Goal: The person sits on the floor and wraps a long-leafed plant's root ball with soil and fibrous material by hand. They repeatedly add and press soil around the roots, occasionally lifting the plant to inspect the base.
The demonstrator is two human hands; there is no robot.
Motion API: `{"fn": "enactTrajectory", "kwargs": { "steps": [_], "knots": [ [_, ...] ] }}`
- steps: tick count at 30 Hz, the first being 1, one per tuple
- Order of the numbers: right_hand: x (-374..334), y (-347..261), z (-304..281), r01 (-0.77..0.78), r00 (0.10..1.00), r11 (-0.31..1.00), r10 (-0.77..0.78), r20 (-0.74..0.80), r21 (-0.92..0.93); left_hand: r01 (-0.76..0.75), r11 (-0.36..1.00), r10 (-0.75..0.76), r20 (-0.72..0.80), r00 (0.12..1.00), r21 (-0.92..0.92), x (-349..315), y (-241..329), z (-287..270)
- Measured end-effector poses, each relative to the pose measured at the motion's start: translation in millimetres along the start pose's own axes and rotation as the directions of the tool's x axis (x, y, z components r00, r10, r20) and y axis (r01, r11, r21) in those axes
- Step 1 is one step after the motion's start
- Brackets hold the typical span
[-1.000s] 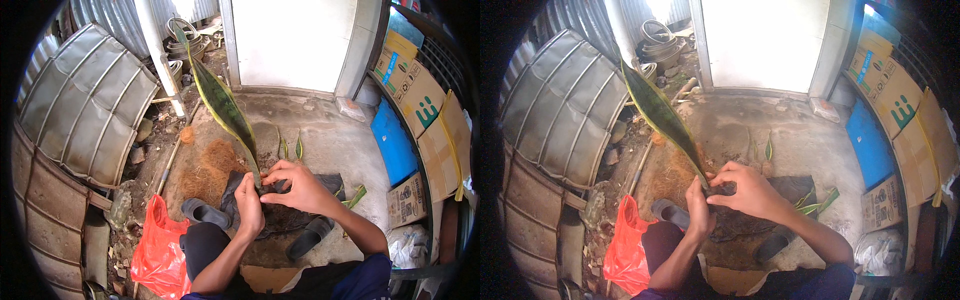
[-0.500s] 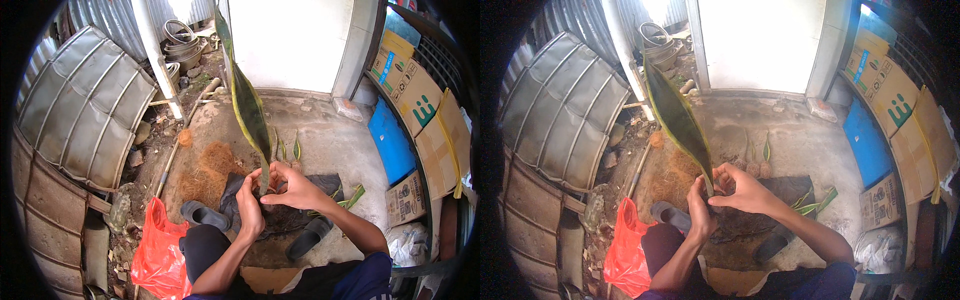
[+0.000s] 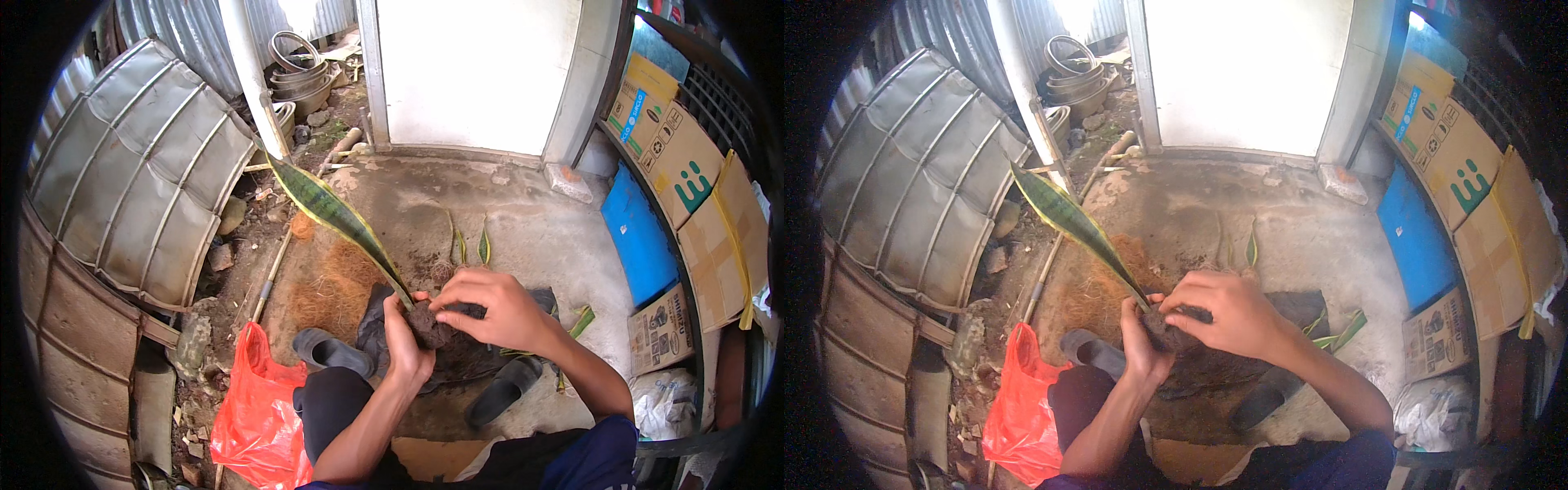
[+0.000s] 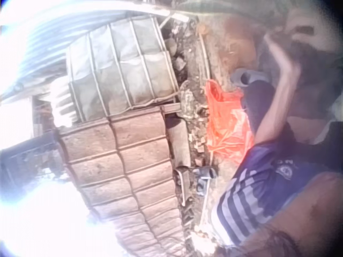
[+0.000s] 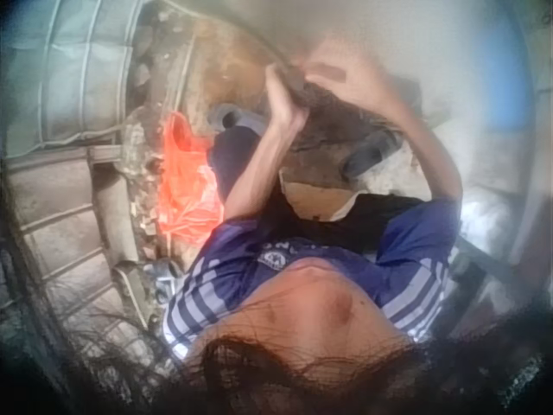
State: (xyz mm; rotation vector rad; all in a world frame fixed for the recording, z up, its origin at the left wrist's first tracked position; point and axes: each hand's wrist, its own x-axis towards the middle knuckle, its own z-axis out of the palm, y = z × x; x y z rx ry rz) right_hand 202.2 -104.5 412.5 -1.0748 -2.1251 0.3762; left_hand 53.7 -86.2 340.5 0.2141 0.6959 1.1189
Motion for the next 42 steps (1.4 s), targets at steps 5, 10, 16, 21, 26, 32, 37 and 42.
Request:
{"fn": "enactTrajectory", "kwargs": {
  "steps": [5,10,16,21,26,32,37,42],
  "knots": [
    [-1.9,-9.9,3.0,0.0,0.999,0.998,0.002,0.045,-0.059,-0.035,0.999,0.033,0.054,0.998,0.036,-2.1,-1.8,-1.5],
    [2.6,-18.6,3.7,-0.117,0.991,0.991,0.121,0.062,-0.067,-0.066,0.997,0.064,0.041,0.997,0.045,0.2,-3.4,-3.8],
    [5.5,-15.2,6.9,-0.185,0.98,0.979,0.19,-0.053,0.085,-0.015,1.0,0.016,0.043,0.999,-0.02,-8.8,1.9,6.2],
    [2.8,9.2,4.5,-0.208,0.934,0.924,0.285,-0.215,0.32,-0.006,0.996,0.02,0.152,0.988,-0.092,-8.3,4.0,-4.4],
    [-1.5,29.6,3.5,-0.389,0.893,0.873,0.436,-0.113,0.295,-0.01,0.99,0.03,0.134,0.991,-0.144,-8.0,13.7,-2.4],
    [-8.1,41.7,6.4,-0.347,0.935,0.925,0.355,-0.021,0.157,0.012,0.987,0.006,0.118,0.993,-0.158,-8.3,22.4,0.1],
    [-9.7,44.6,0.5,-0.431,0.897,0.903,0.429,0.104,-0.01,0.02,0.986,-0.002,0.109,0.994,-0.164,-7.9,21.9,-0.5],
    [-9.0,36.0,-6.9,-0.387,0.914,0.91,0.4,0.068,-0.149,0.026,0.99,-0.008,0.13,0.991,-0.139,-5.7,18.2,-1.2]
  ]
}}
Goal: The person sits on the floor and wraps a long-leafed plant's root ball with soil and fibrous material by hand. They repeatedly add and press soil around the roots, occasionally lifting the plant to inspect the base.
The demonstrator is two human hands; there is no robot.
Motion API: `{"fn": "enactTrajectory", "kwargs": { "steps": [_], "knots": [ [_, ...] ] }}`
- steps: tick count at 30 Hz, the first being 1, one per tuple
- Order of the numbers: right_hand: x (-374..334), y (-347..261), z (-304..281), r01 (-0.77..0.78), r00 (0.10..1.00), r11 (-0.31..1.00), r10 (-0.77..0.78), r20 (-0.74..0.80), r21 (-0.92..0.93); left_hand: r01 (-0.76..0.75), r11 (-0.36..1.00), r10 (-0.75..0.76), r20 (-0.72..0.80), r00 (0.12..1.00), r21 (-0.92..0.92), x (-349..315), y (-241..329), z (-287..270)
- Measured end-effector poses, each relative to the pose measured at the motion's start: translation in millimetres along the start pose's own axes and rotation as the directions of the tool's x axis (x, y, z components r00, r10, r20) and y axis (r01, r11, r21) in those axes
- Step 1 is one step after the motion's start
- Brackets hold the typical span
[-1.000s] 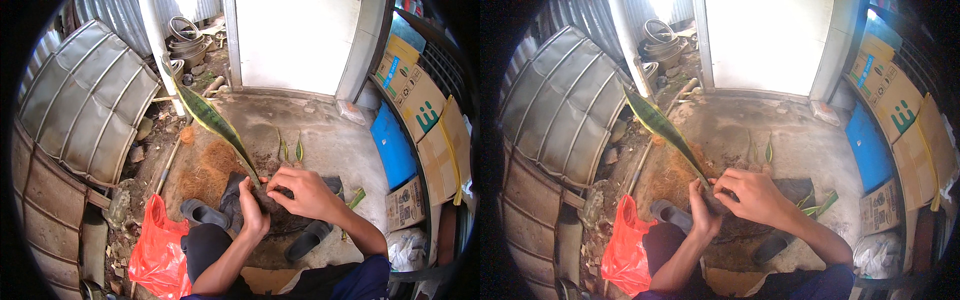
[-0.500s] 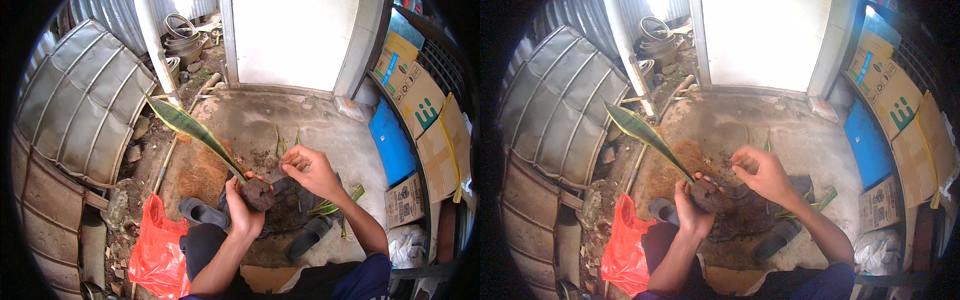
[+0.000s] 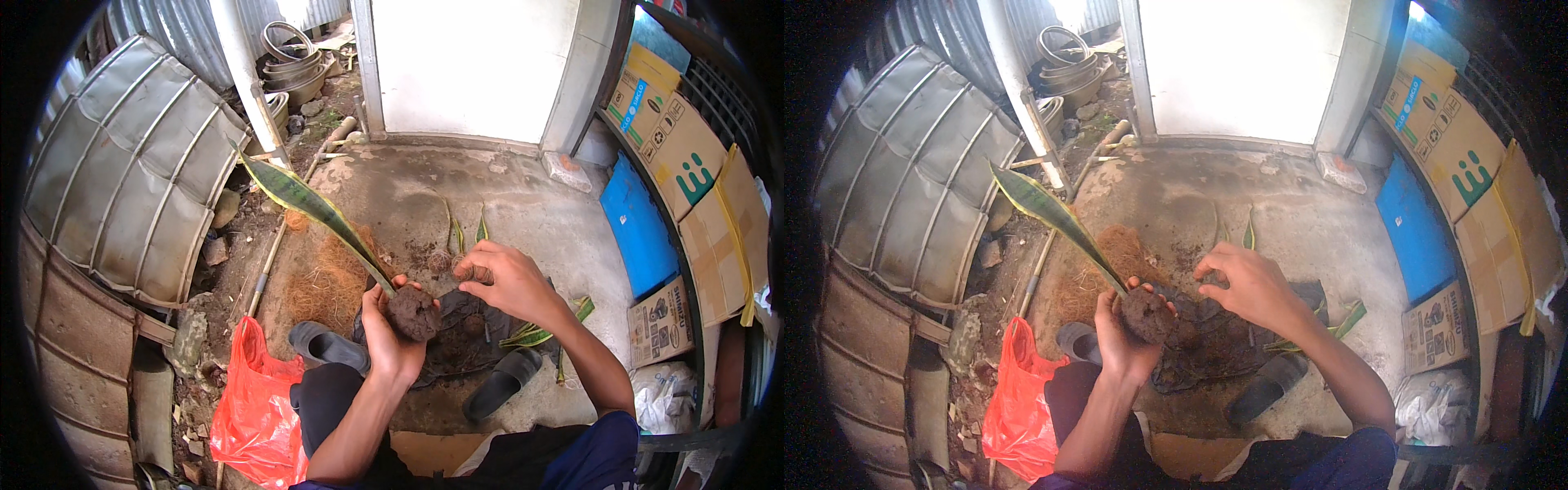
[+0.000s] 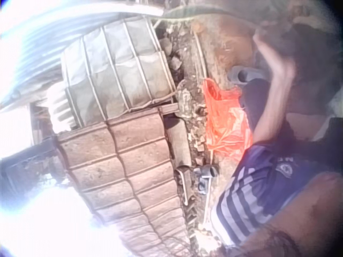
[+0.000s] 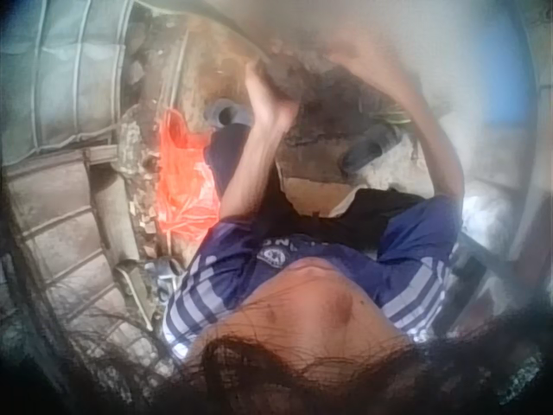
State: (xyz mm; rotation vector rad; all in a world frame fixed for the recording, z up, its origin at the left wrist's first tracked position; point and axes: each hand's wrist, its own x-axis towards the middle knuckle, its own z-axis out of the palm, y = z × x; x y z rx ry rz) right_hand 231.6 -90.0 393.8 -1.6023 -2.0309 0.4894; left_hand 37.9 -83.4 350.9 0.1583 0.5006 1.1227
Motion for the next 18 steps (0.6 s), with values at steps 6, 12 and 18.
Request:
{"fn": "enactTrajectory", "kwargs": {
  "steps": [6,12,18],
  "knots": [
    [-1.3,-4.2,-1.0,0.059,0.998,0.998,-0.059,0.0,-0.012,-0.012,0.999,0.012,0.023,1.0,0.031,0.7,-4.3,-2.8],
    [1.2,-23.1,2.4,0.138,0.989,0.936,-0.115,-0.088,0.325,-0.026,0.984,0.023,0.018,1.0,0.177,-1.3,-10.5,2.7],
    [9.2,-29.0,30.4,0.074,0.997,0.788,-0.054,-0.051,0.611,-0.139,0.959,0.167,-0.098,0.981,0.248,11.0,-27.8,-3.5]
  ]
}}
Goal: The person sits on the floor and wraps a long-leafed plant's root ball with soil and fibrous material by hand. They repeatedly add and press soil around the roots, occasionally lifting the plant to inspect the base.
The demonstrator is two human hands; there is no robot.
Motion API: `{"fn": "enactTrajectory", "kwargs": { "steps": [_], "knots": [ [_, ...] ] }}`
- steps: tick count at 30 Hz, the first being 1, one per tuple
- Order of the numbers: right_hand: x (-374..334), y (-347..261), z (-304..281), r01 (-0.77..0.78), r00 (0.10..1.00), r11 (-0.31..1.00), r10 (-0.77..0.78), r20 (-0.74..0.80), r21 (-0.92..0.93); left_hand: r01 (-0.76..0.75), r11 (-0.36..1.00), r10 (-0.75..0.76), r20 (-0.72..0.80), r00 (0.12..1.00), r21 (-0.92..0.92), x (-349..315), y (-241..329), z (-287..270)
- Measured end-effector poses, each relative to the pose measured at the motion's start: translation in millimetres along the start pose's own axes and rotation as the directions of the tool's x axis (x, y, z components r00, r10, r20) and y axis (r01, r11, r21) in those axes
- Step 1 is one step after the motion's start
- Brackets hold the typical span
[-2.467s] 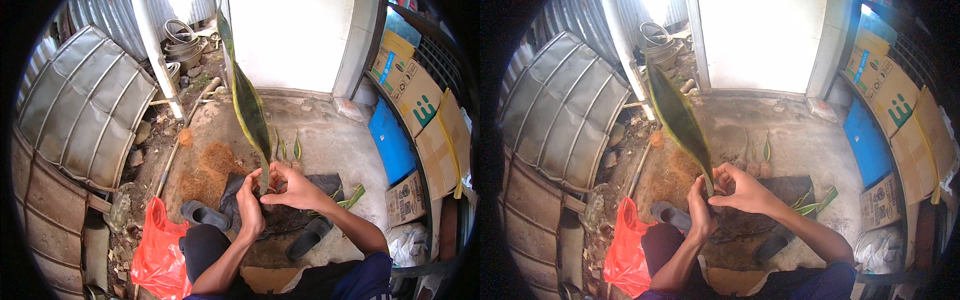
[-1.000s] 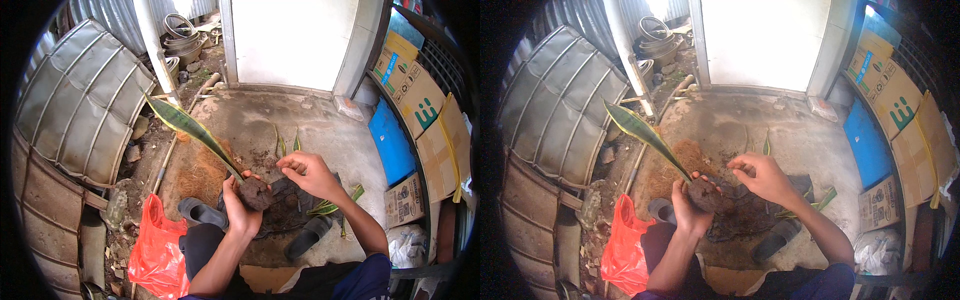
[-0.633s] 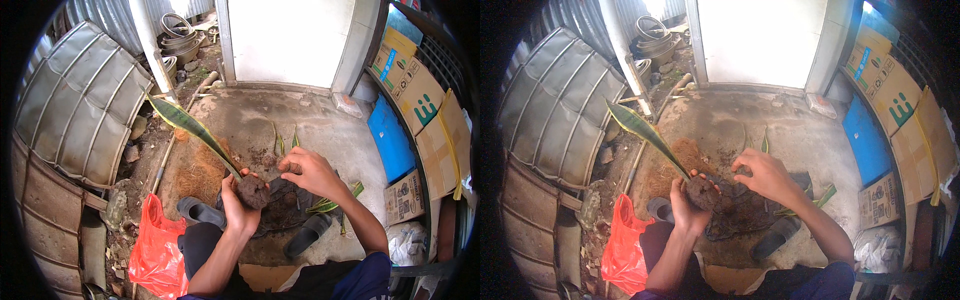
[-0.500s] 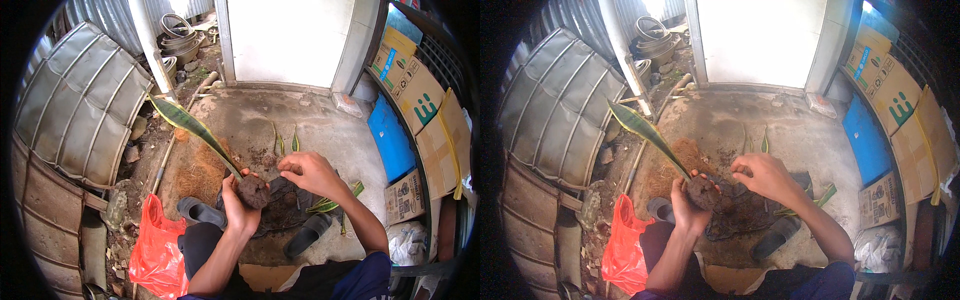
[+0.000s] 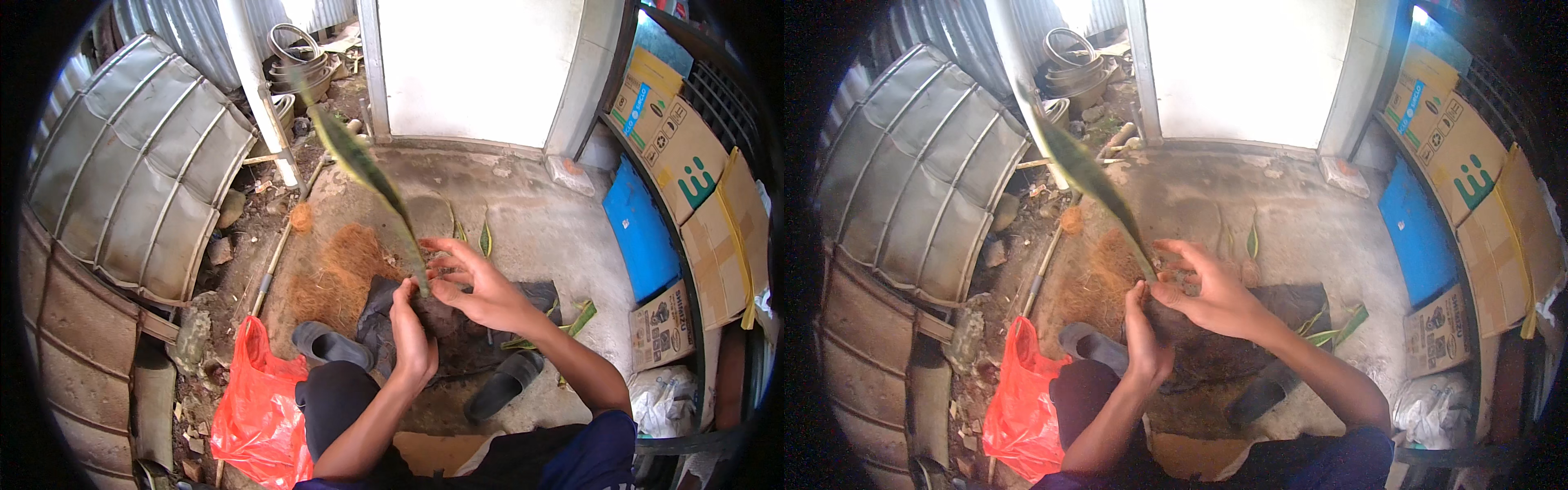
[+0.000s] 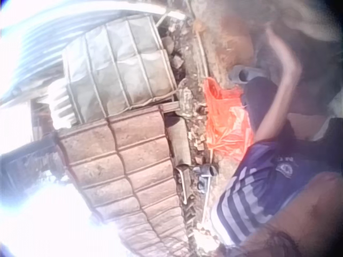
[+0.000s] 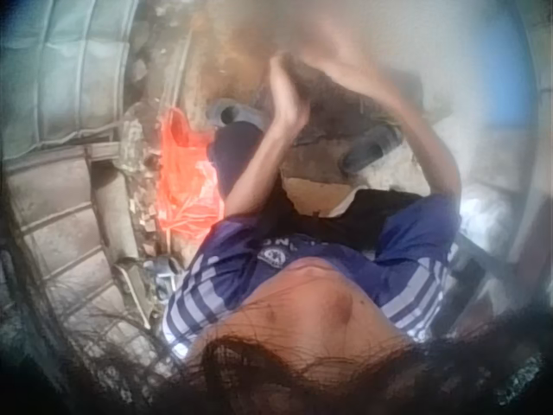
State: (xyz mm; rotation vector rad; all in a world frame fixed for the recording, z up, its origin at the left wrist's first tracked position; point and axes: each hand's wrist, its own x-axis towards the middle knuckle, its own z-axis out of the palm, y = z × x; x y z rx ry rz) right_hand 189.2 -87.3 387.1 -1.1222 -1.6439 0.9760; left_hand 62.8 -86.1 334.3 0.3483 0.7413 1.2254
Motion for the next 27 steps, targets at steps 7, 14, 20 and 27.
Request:
{"fn": "enactTrajectory", "kwargs": {
  "steps": [7,14,20,27],
  "knots": [
    [0.2,33.4,30.7,-0.069,0.996,0.994,0.073,-0.046,0.079,-0.324,0.866,0.284,0.157,0.946,0.382,-6.5,-6.4,5.8],
    [0.2,36.4,39.6,-0.168,0.973,0.967,0.194,-0.128,0.191,-0.416,0.777,0.41,0.123,0.904,0.473,-1.3,-17.8,-0.2],
    [-1.2,39.4,38.7,-0.21,0.966,0.973,0.222,-0.135,0.097,-0.419,0.831,0.431,0.052,0.901,0.366,-1.6,-19.0,1.0],
    [6.5,24.9,24.3,-0.108,0.99,0.992,0.114,-0.088,0.063,-0.318,0.948,0.316,0.072,0.946,0.02,-8.2,-7.6,6.9]
  ]
}}
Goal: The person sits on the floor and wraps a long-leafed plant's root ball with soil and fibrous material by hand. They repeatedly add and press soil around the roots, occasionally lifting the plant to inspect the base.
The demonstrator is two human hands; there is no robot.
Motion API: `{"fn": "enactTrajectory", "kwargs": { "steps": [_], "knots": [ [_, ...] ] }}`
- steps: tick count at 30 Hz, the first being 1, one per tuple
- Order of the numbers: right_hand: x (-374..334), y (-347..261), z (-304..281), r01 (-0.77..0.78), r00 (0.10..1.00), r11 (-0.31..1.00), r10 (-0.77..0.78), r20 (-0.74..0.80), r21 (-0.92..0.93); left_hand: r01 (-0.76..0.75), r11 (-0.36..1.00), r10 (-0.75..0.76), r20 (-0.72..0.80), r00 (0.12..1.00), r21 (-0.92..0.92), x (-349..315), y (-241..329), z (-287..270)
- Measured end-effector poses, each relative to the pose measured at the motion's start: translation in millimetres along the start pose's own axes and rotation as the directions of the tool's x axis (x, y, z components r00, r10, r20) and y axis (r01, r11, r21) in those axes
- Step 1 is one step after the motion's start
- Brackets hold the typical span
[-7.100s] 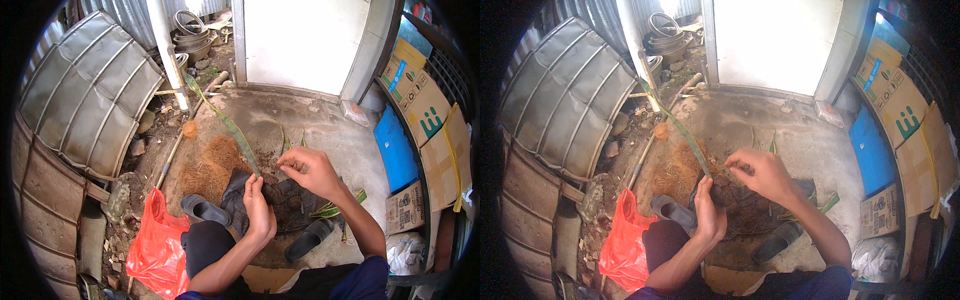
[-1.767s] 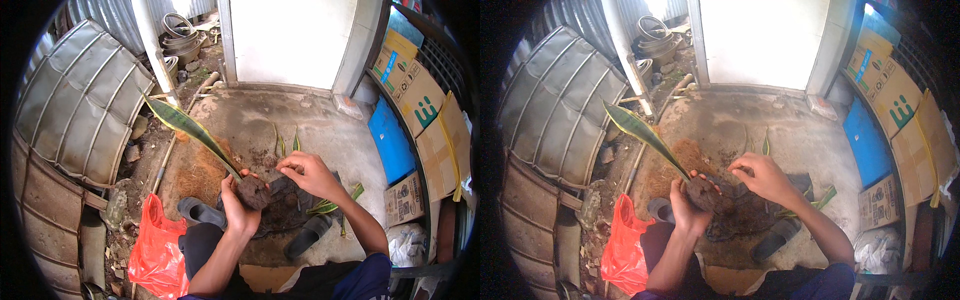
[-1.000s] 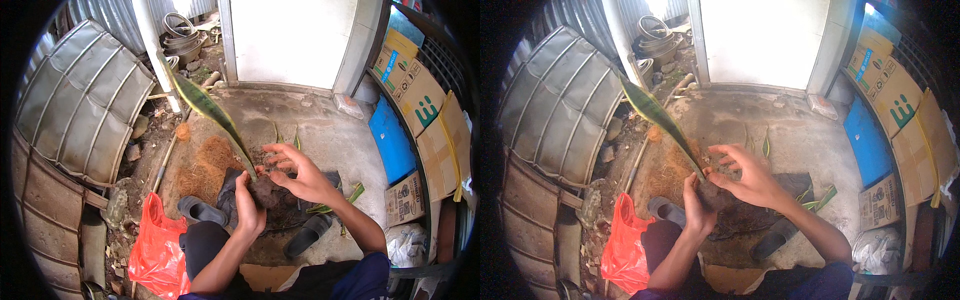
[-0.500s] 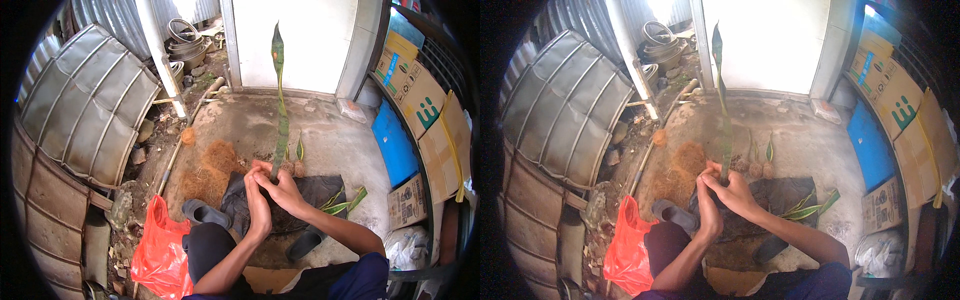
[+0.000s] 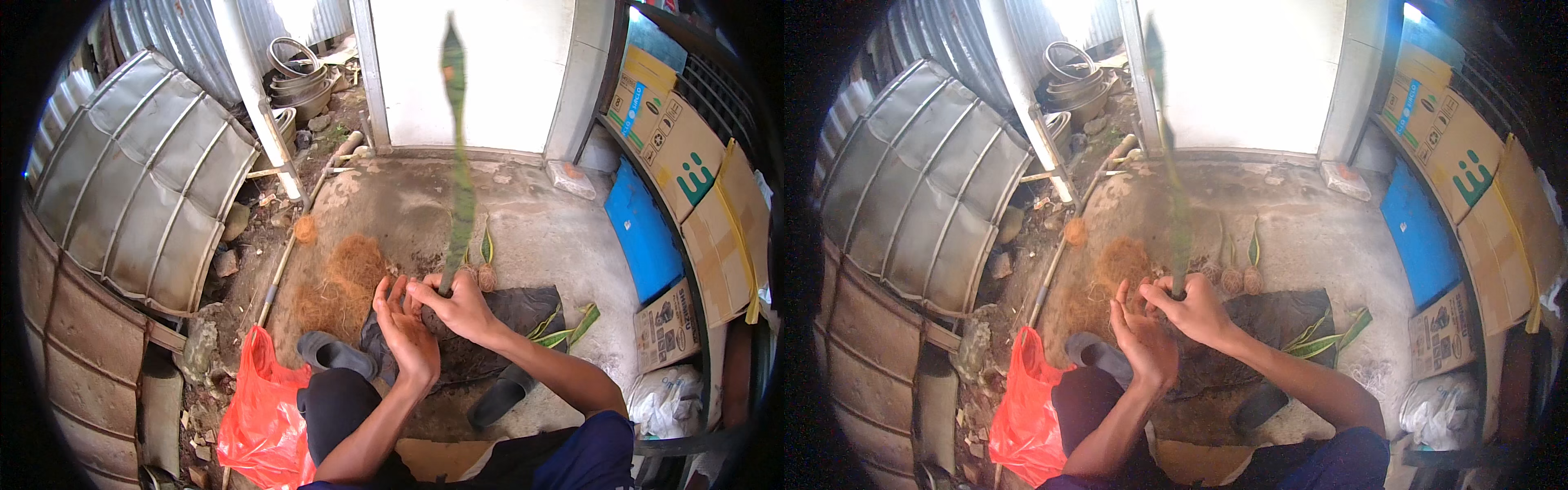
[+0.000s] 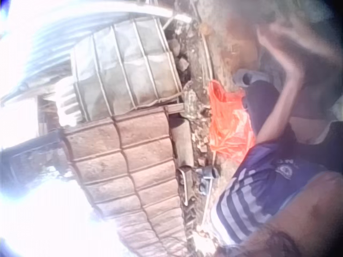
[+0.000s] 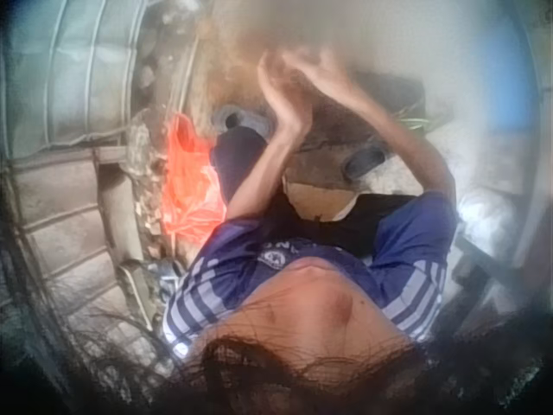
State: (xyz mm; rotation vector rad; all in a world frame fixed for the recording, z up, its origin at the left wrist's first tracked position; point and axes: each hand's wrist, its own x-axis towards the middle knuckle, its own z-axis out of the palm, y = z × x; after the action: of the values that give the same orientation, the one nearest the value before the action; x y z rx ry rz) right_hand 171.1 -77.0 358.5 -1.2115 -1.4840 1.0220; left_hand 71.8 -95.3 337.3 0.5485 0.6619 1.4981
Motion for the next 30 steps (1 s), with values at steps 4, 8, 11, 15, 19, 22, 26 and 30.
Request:
{"fn": "enactTrajectory", "kwargs": {
  "steps": [4,8,11,15,19,22,26,30],
  "knots": [
    [2.8,7.4,15.2,0.13,0.986,0.963,-0.1,-0.135,0.237,0.011,0.987,-0.003,-0.049,0.999,0.161,6.3,-3.1,-5.6],
    [-7.5,10.3,25.4,0.095,0.994,0.973,-0.083,-0.068,0.211,0.022,1.0,-0.021,-0.086,0.996,0.016,2.2,-2.9,1.7],
    [-8.9,6.3,31.4,0.069,0.997,0.945,-0.051,-0.063,0.318,0.021,1.0,-0.018,-0.113,0.993,0.023,2.7,-4.7,-6.0],
    [-11.0,11.1,38.1,0.044,0.997,0.872,-0.01,-0.073,0.487,-0.031,0.987,0.059,-0.177,0.982,0.16,0.4,-5.1,-5.1],
    [-11.4,13.2,41.4,0.027,0.998,0.882,0.004,-0.064,0.471,-0.033,0.981,0.066,-0.171,0.983,0.192,0.6,-5.5,-8.1],
    [-9.5,15.0,42.3,0.066,0.996,0.936,-0.039,-0.083,0.345,0.073,0.996,-0.065,-0.148,0.987,0.052,6.2,1.3,-10.8],
    [-1.4,-3.7,26.6,0.141,0.987,0.979,-0.15,0.053,0.146,0.321,0.93,-0.338,-0.07,0.939,-0.179,12.9,18.7,-16.2],
    [5.6,-4.3,18.0,0.147,0.974,0.958,-0.184,0.133,0.248,0.431,0.88,-0.416,0.115,0.902,-0.197,12.5,22.9,-21.1]
  ]
}}
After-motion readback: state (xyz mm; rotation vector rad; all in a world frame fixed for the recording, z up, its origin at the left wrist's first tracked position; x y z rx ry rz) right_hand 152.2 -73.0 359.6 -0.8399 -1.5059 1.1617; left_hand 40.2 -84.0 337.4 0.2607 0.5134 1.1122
